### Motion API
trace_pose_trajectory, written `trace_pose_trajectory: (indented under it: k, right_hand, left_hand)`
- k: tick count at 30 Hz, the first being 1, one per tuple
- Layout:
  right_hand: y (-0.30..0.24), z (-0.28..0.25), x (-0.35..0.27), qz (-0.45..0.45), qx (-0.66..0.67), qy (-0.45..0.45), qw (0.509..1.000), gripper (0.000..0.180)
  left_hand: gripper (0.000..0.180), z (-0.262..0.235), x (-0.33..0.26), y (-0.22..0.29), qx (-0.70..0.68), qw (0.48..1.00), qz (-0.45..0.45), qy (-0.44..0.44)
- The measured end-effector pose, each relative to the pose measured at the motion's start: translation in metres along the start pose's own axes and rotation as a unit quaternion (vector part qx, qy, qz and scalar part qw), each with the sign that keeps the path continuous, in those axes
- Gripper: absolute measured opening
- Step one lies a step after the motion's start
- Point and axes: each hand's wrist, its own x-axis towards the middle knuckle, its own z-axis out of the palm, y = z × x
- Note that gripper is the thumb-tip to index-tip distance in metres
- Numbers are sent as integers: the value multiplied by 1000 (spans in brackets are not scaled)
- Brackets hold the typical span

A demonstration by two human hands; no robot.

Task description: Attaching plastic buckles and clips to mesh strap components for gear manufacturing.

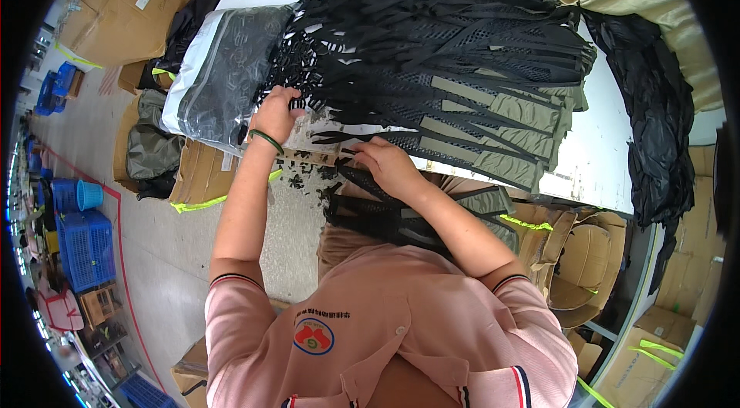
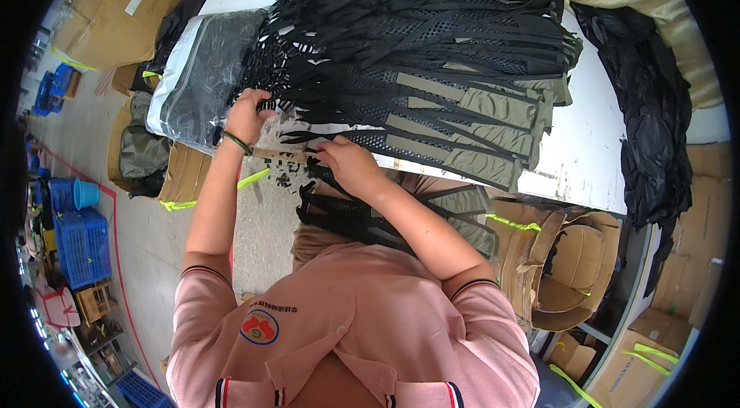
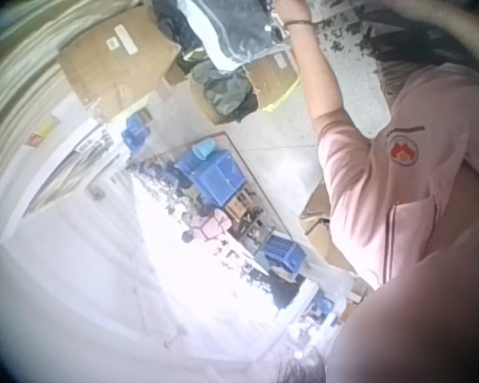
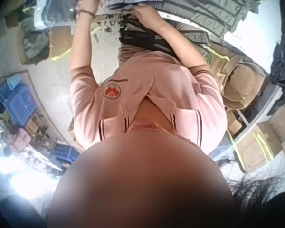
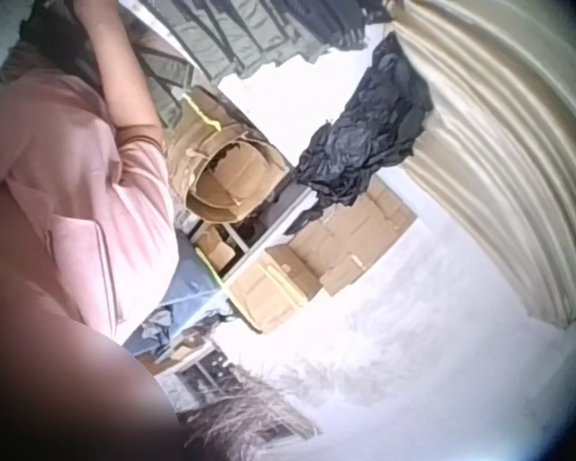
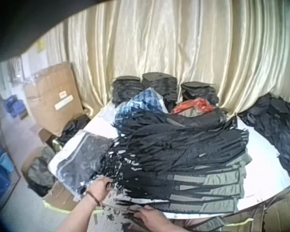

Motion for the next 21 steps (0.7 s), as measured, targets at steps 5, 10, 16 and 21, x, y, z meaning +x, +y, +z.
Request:
trace_pose_trajectory:
  k: [5,10,16,21]
  right_hand:
    - [1,-5,1,4,-21,-7,1000,16]
    - [-8,-20,3,73,82,-17,994,13]
    - [-21,-30,-4,206,430,-62,877,15]
    - [-23,-38,-16,226,470,-52,852,16]
  left_hand:
    - [24,5,6,-10,58,997,53,-12]
    - [11,13,-17,-3,-95,994,-16,45]
    - [23,19,-74,83,-754,611,-228,-78]
    - [16,18,-81,93,-725,641,-224,-115]
